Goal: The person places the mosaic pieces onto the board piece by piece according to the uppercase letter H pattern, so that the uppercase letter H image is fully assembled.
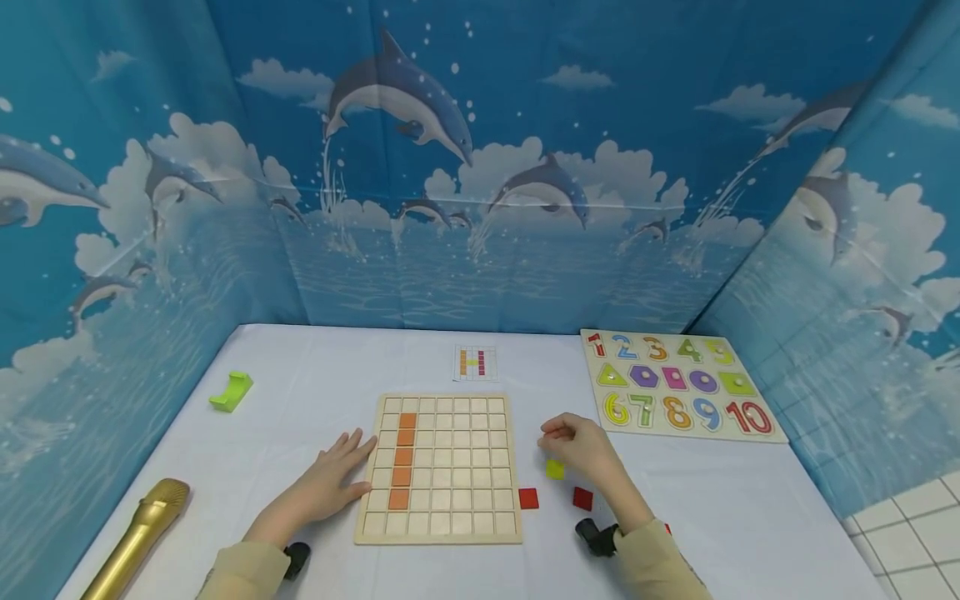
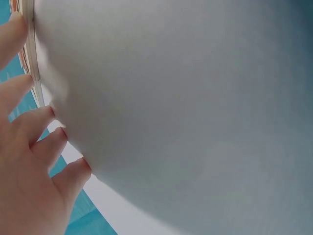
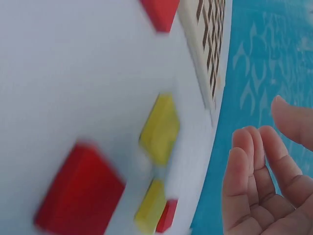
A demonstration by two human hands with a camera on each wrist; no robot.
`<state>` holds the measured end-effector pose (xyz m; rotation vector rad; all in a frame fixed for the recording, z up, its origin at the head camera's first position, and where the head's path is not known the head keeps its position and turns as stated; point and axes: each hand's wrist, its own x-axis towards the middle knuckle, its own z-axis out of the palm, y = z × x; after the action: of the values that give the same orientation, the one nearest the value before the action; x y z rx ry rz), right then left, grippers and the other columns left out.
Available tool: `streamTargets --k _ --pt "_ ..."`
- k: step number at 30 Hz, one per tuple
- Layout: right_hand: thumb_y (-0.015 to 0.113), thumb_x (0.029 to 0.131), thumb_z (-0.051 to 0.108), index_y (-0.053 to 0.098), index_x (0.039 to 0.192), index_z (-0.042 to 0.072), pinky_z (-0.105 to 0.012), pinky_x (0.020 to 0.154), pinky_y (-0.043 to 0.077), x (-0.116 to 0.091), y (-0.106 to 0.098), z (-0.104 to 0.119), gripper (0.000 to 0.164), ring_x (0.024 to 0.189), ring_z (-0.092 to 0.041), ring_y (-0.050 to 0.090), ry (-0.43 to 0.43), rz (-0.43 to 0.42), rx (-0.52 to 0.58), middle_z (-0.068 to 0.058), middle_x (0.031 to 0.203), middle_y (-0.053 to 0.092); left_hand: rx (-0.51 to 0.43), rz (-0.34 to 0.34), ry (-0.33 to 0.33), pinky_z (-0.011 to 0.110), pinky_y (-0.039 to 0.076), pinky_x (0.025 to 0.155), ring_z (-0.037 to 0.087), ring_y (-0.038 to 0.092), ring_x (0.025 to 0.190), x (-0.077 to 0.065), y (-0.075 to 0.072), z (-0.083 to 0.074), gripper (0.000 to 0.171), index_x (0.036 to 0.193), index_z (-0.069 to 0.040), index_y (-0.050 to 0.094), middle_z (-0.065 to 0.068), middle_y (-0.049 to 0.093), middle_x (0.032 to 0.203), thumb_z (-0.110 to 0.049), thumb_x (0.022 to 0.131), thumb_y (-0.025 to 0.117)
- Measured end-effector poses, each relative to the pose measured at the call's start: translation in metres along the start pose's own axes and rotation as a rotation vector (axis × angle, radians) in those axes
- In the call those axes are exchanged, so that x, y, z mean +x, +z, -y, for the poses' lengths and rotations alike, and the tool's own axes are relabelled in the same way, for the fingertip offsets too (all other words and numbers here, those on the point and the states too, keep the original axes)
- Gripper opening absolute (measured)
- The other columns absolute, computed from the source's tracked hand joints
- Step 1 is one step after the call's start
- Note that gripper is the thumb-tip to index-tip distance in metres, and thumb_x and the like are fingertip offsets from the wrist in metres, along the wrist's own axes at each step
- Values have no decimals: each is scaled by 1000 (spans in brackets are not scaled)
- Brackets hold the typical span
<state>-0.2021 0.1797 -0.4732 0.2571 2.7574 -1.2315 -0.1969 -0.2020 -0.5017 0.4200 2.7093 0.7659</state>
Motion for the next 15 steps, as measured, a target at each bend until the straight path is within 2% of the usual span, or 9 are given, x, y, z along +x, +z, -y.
streamTargets --k 7,15 --pt "74 88 17 68 109 5 -30 76 56 1 -26 -23 25 83 -16 61 52 -3 -6 -5 94 70 6 -2 16 72 14 114 50 15 148 0 0 1 69 151 -6 39 27 23 159 -25 91 69" --pt "74 89 20 66 112 4 -32 76 58 1 -38 -38 29 88 -18 62 88 -1 28 -7 98 70 1 2 19 72 14 114 50 14 147 2 1 2 70 151 -6 39 28 23 159 -25 91 70"
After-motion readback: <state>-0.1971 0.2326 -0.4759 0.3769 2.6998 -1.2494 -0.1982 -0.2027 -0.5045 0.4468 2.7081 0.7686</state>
